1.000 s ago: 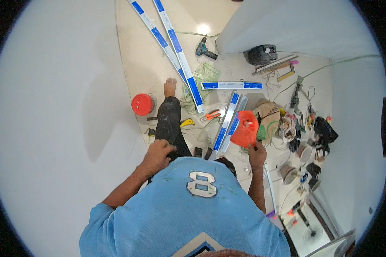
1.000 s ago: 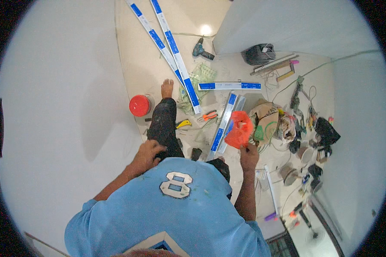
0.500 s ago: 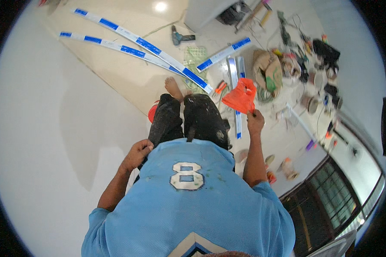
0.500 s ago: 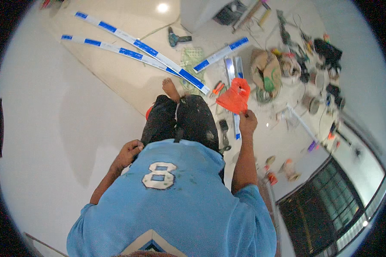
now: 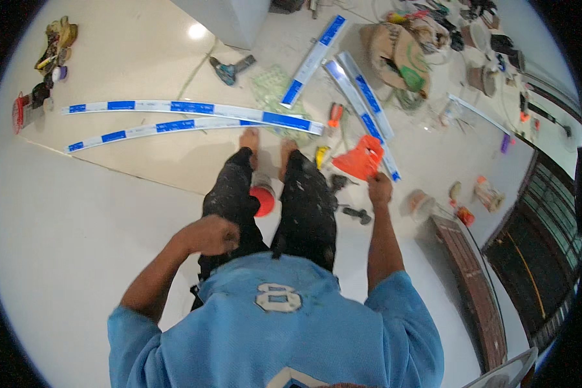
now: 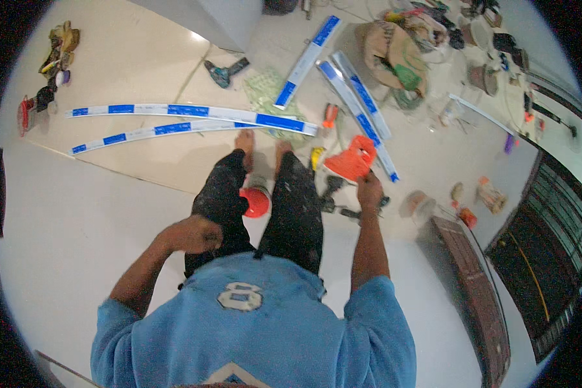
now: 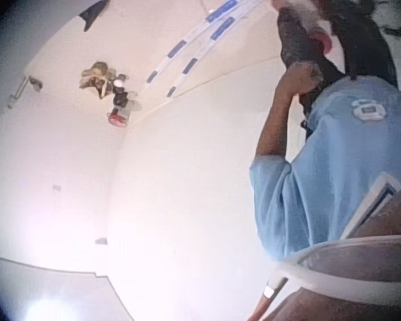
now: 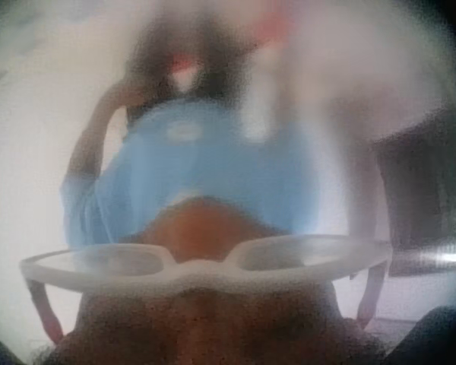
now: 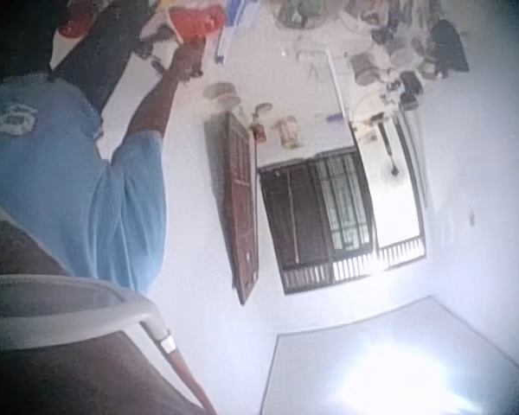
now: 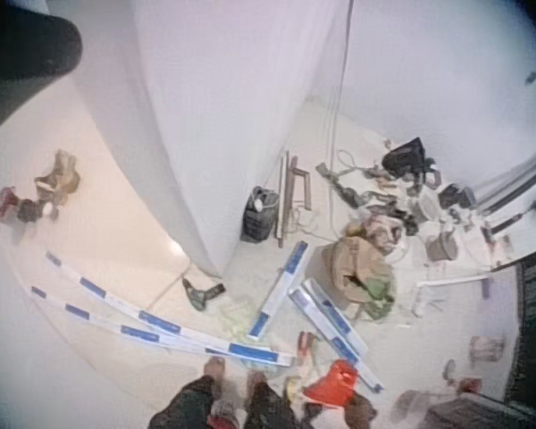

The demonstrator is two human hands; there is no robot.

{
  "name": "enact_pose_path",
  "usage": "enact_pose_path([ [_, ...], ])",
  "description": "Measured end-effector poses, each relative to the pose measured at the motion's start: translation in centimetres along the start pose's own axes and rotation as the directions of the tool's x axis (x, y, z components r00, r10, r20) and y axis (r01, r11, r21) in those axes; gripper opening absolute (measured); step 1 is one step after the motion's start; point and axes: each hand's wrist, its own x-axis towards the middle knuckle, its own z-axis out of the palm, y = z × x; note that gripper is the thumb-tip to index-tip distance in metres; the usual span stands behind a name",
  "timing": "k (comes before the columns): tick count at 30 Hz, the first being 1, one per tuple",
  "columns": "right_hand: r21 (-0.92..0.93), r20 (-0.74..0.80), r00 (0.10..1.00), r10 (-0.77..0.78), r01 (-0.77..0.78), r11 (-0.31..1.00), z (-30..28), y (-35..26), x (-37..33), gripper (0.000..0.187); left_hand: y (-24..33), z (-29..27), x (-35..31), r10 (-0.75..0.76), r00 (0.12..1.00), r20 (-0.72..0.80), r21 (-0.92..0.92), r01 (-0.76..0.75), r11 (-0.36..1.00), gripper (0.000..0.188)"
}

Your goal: The person rummages through a bag, then sits on the floor and uses a power drill to drive screws into an aluminum extrusion. The person then aligns and secures the extrusion pieces together.

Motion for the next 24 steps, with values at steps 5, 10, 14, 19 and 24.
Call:
enact_pose_path([
  [5,0.032,-0.009,0.999,0.037,-0.037,0.999,10.2,7.1,3.7,0.025,-16.7,-11.9,17.0,-0.041,0.919,-0.392,0.210,0.132,0.969,0.031],
  [10,0.109,-0.155,0.986,0.066,-0.049,0.993,15.9,15.5,3.1,0.023,-43.7,-25.3,37.2,0.114,0.564,-0.818,0.463,0.527,0.713,0.036],
  [14,-0.083,-0.117,0.989,-0.091,0.081,0.993,21.4,14.9,6.5,0.023,-57.3,-33.9,40.2,-0.269,0.280,-0.921,-0.041,0.619,0.785,0.031],
  [19,-0.125,-0.153,0.987,0.049,-0.069,0.990,22.6,15.5,4.0,0.026,-57.6,-38.5,44.9,-0.464,0.255,-0.848,-0.454,0.101,0.885,0.073],
  [24,-0.039,-0.150,0.987,-0.053,0.048,0.998,23.7,14.4,5.0,0.030,-56.9,-38.6,40.2,-0.370,0.100,-0.924,-0.297,0.424,0.856,0.066],
])
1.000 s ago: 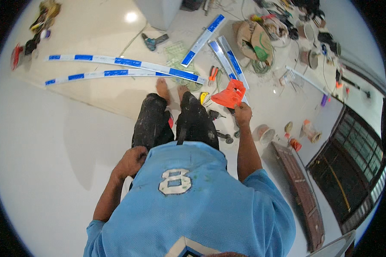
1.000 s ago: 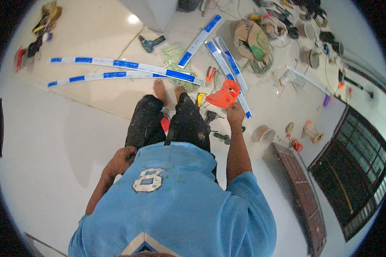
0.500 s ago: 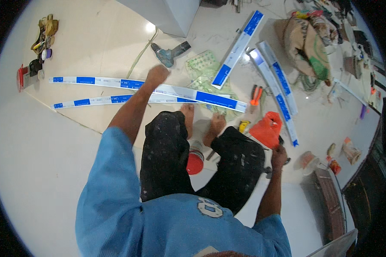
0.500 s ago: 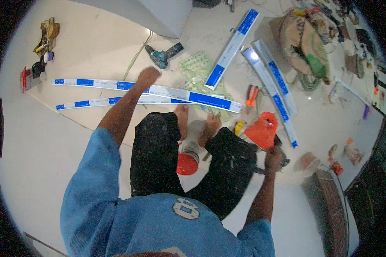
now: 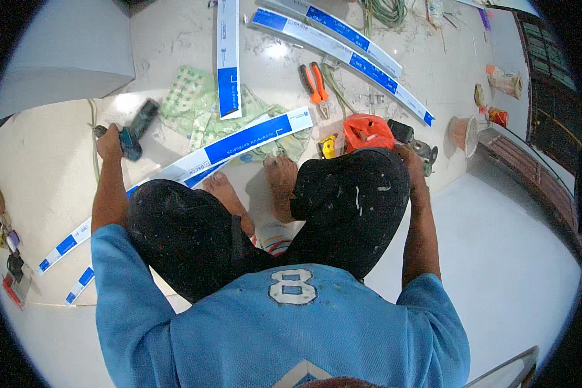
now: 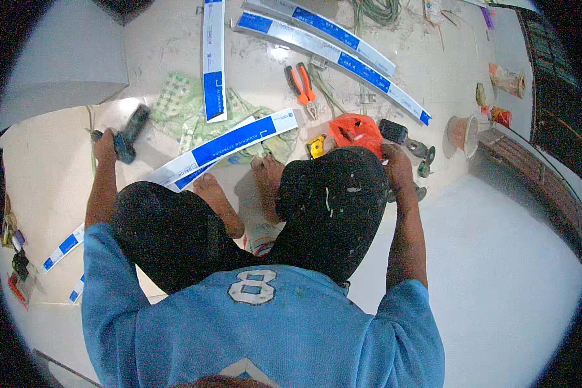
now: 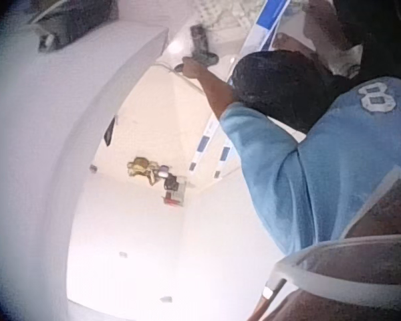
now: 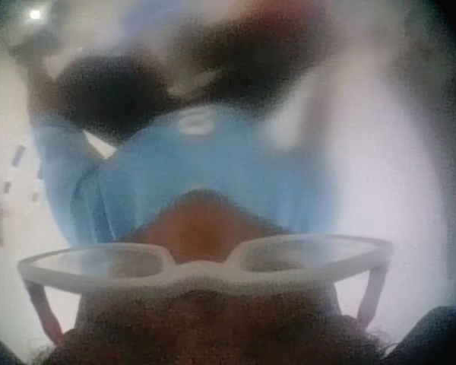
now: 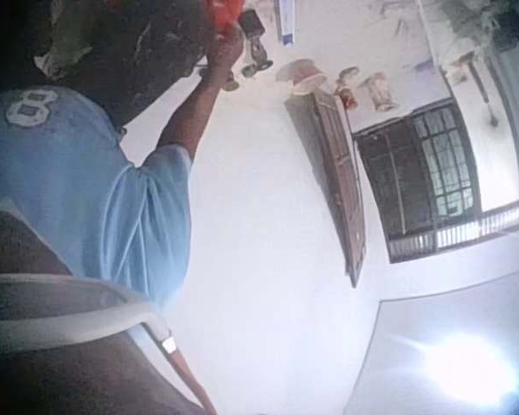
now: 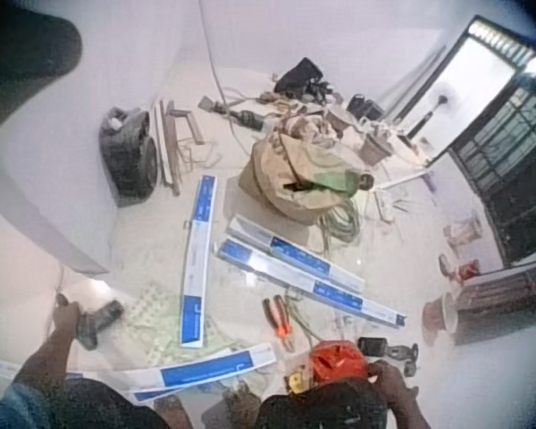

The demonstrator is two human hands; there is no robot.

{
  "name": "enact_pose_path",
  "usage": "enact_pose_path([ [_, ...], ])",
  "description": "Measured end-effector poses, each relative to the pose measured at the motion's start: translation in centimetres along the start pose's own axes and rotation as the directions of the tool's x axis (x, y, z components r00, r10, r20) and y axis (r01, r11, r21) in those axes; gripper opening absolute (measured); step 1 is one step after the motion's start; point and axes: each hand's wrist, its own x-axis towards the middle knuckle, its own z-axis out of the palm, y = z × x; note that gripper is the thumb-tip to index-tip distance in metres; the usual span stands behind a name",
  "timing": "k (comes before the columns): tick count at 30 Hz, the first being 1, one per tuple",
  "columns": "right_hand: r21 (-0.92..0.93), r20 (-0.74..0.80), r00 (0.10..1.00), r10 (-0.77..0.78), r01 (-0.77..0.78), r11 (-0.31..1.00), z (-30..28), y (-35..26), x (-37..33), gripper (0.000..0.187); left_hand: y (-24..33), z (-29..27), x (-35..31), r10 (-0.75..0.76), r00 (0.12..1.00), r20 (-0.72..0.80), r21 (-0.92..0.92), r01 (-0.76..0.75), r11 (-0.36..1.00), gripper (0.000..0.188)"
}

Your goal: The person rummages through a bag, then sits on the floor and uses a power drill to drive screws into an aluminum extrusion. The person then aligns and secures the extrusion pieces together.

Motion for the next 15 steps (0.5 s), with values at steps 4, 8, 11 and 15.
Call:
enact_pose_path([
  [4,-0.095,-0.226,0.968,0.109,-0.133,0.987,-3.6,-1.0,0.1,0.027,2.7,-4.9,-7.0,0.078,0.993,-0.083,-0.243,-0.097,0.965,0.053],
  [8,-0.092,-0.252,0.951,0.180,-0.209,0.974,-9.9,-3.1,0.7,0.029,8.8,-13.4,-17.2,0.314,0.928,-0.202,-0.366,-0.369,0.854,0.036],
  [11,0.436,-0.350,0.918,0.188,-0.018,0.900,-13.1,-8.8,-0.2,0.032,15.0,-17.9,-21.9,0.541,0.798,-0.264,-0.426,-0.600,0.677,0.036],
  [15,0.813,-0.293,0.955,0.049,0.221,0.539,-15.0,-14.8,-2.1,0.026,23.5,-22.1,-32.2,0.683,0.691,-0.236,-0.417,-0.707,0.572,0.039],
])
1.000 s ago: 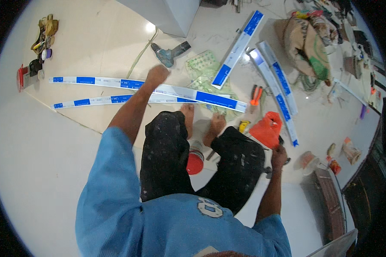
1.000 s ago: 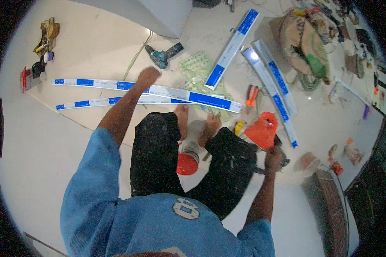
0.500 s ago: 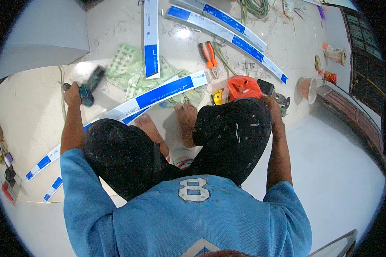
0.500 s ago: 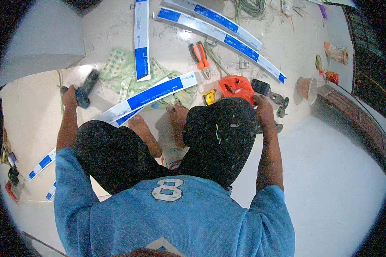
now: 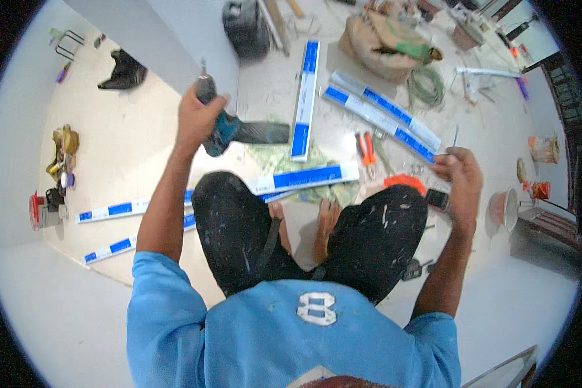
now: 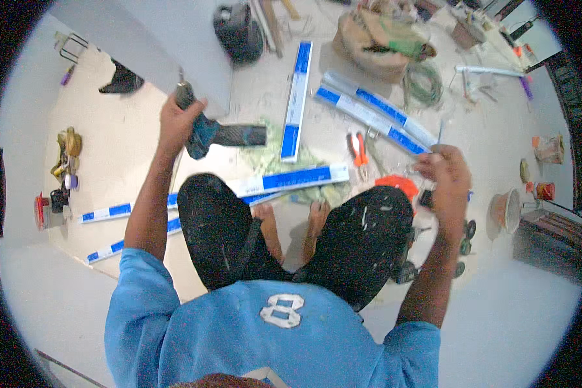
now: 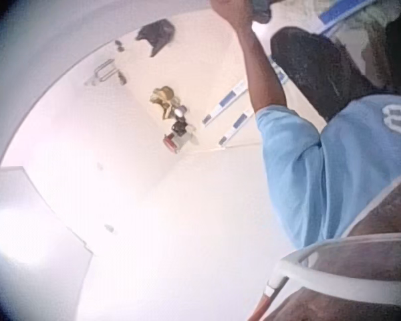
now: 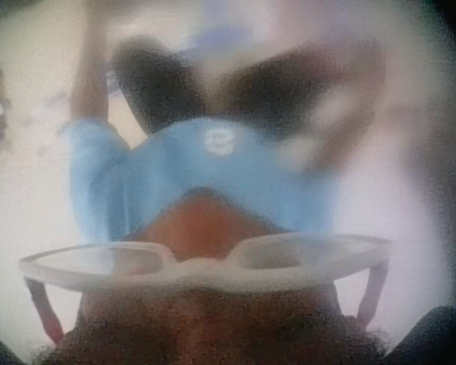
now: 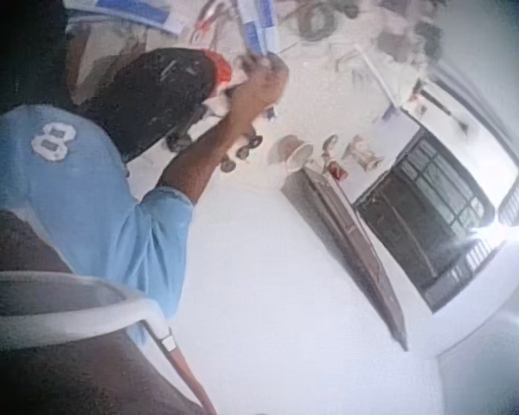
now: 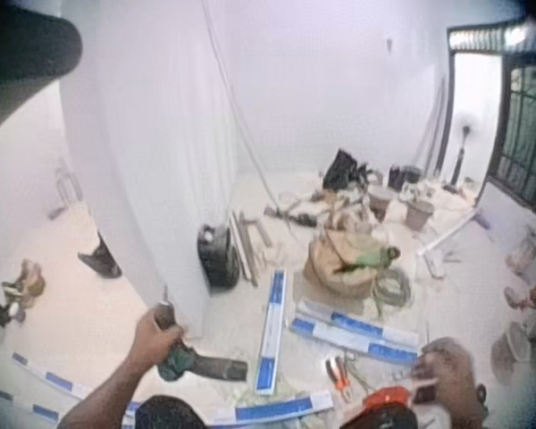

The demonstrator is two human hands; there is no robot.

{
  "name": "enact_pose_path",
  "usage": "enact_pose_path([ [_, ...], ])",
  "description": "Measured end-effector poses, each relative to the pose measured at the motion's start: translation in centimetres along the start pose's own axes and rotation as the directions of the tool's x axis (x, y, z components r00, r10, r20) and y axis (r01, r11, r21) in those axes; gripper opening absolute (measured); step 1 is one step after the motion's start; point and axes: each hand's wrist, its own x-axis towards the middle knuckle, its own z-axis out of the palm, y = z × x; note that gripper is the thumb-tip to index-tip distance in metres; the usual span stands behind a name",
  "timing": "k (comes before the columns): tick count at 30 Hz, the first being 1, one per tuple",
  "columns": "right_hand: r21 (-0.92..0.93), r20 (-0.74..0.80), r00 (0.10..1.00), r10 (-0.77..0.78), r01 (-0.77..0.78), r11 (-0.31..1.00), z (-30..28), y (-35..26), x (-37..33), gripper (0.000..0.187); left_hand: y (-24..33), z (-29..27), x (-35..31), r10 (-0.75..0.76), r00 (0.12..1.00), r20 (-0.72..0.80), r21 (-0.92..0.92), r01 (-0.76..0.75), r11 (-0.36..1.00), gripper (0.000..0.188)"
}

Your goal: The person rummages through a bag, then sits on the floor and uses a power drill to drive screws into an aluminum extrusion. The person then aligns and secures the extrusion pieces together.

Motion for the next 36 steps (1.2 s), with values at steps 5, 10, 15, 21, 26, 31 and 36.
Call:
enact_pose_path([
  [5,0.249,0.086,0.935,-0.345,0.315,0.916,5.9,-5.9,-1.9,0.014,11.7,5.1,-3.2,0.170,0.980,0.105,-0.121,-0.157,0.980,0.035],
  [10,0.430,0.044,0.915,-0.400,0.344,0.835,8.6,-11.2,-0.7,0.017,18.0,9.5,-7.7,0.240,0.949,0.206,-0.173,-0.206,0.963,0.034],
  [15,0.619,-0.127,0.883,-0.452,0.427,0.659,8.1,-13.8,-0.2,0.021,21.7,13.0,-10.8,0.293,0.910,0.295,-0.214,-0.236,0.948,0.034],
  [21,0.467,-0.045,0.888,-0.457,0.424,0.776,5.7,-12.1,-0.4,0.022,23.8,14.2,-12.6,0.254,0.880,0.402,-0.129,-0.220,0.967,0.037],
  [26,0.501,0.041,0.908,-0.417,0.343,0.794,4.8,-11.6,-0.3,0.023,23.3,14.6,-13.1,0.316,0.854,0.413,-0.232,-0.237,0.943,0.036],
  [31,0.478,0.170,0.901,-0.398,0.278,0.834,3.9,-11.7,0.4,0.024,22.7,14.7,-12.8,0.312,0.855,0.414,-0.200,-0.249,0.948,0.036],
  [36,0.530,0.218,0.906,-0.364,0.203,0.823,3.8,-11.9,0.9,0.029,22.8,15.3,-12.9,0.335,0.863,0.379,-0.283,-0.236,0.929,0.038],
])
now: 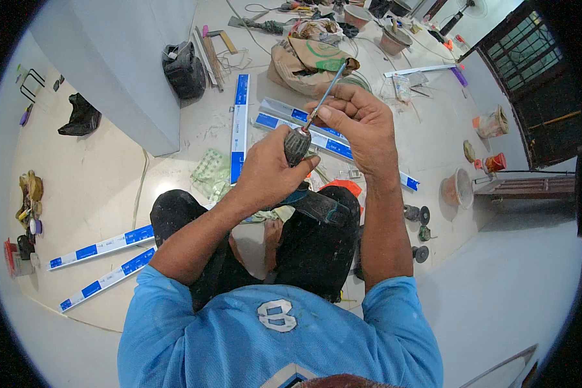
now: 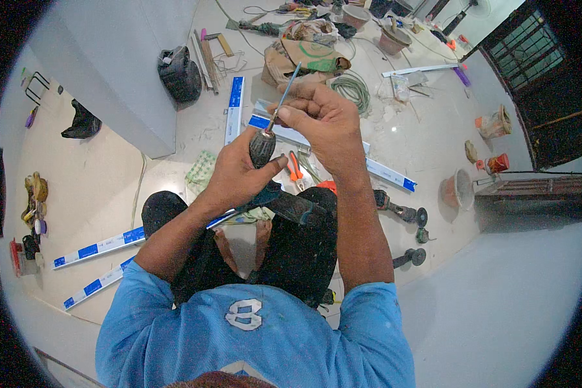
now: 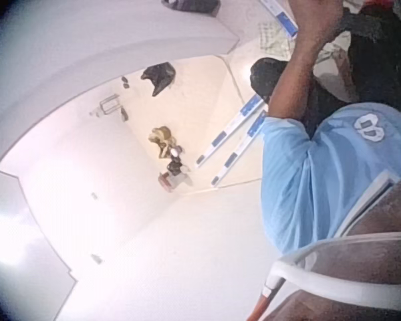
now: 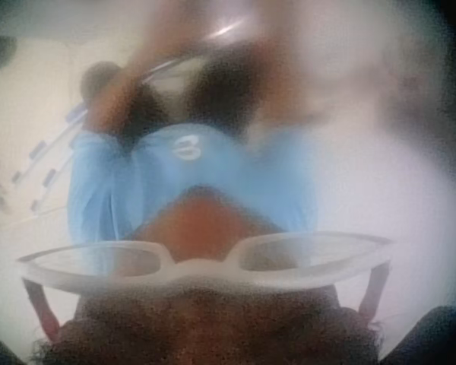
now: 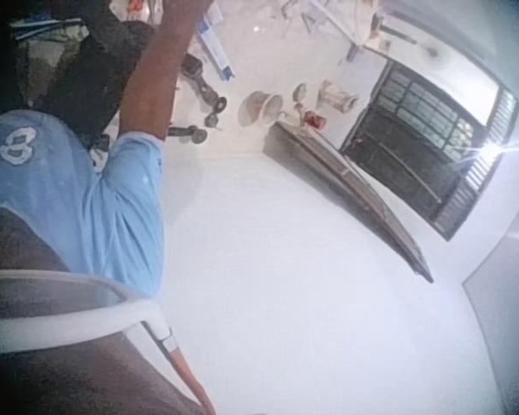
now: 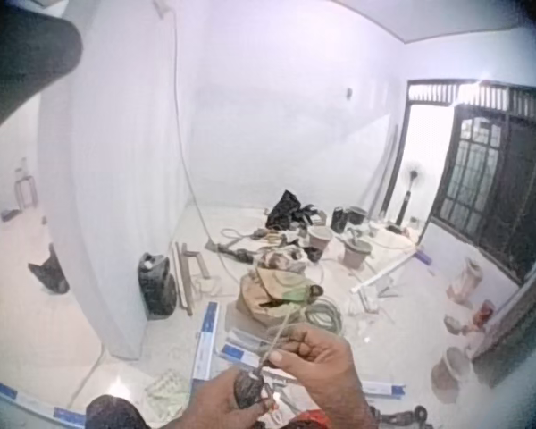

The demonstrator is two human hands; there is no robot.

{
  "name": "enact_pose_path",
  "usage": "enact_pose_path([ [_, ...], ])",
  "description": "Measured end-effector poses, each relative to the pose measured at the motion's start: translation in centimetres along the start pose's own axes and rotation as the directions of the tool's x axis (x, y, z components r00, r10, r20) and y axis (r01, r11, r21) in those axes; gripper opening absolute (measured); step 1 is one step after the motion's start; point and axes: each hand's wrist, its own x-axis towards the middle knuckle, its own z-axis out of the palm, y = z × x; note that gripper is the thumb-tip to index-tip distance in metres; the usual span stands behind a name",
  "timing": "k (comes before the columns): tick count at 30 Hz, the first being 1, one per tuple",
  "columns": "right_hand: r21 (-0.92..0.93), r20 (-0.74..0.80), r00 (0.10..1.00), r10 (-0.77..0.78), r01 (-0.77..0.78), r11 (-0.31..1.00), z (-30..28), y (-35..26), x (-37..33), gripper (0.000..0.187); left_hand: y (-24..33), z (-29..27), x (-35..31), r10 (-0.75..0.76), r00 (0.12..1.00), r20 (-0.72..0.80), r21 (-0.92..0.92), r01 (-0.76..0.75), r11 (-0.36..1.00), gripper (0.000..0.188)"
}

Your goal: The person rummages through a bag, then sits on the floor and uses a power drill to drive screws into an aluminum extrusion. The person then aligns and secures the extrusion pieces together.

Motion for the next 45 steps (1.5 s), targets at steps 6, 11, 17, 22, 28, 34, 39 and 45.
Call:
enact_pose_path([
  [6,-0.484,0.086,0.995,-0.053,0.088,0.870,-1.2,-0.4,-3.7,0.081,0.7,-0.2,0.5,0.014,0.998,-0.066,0.018,-0.012,1.000,0.040],
  [11,-0.942,0.194,0.977,-0.089,0.211,0.263,1.8,1.2,-10.0,0.091,1.3,1.2,0.4,-0.071,0.995,-0.072,-0.110,0.063,0.992,0.046],
  [17,-0.961,0.275,0.917,-0.288,0.272,-0.051,-1.6,6.4,-11.7,0.071,2.5,2.9,0.6,0.035,0.999,-0.015,-0.137,-0.037,0.990,0.048],
  [22,-0.951,0.309,0.932,-0.192,0.297,-0.088,-2.2,4.8,-12.0,0.088,2.5,2.1,6.5,0.116,0.984,0.133,-0.860,0.057,0.507,0.050],
  [28,-0.925,0.293,0.900,-0.323,0.352,0.140,-2.7,5.8,-12.9,0.096,3.8,1.1,6.8,0.077,0.959,0.271,-0.854,0.203,0.478,0.050],
  [34,-0.687,-0.320,0.858,-0.401,0.081,0.722,-1.7,6.8,-15.2,0.056,6.1,1.0,8.2,0.025,0.922,0.386,-0.898,0.370,0.238,0.036],
  [39,-0.480,-0.481,0.791,-0.379,0.124,0.868,-0.9,6.4,-13.5,0.048,6.7,4.1,9.2,0.228,0.939,0.258,-0.966,0.249,0.069,0.039],
  [45,0.057,-0.411,0.880,-0.238,0.285,0.957,-3.1,4.7,-12.0,0.066,7.4,5.0,10.9,0.382,0.894,0.234,-0.959,0.147,0.243,0.043],
])
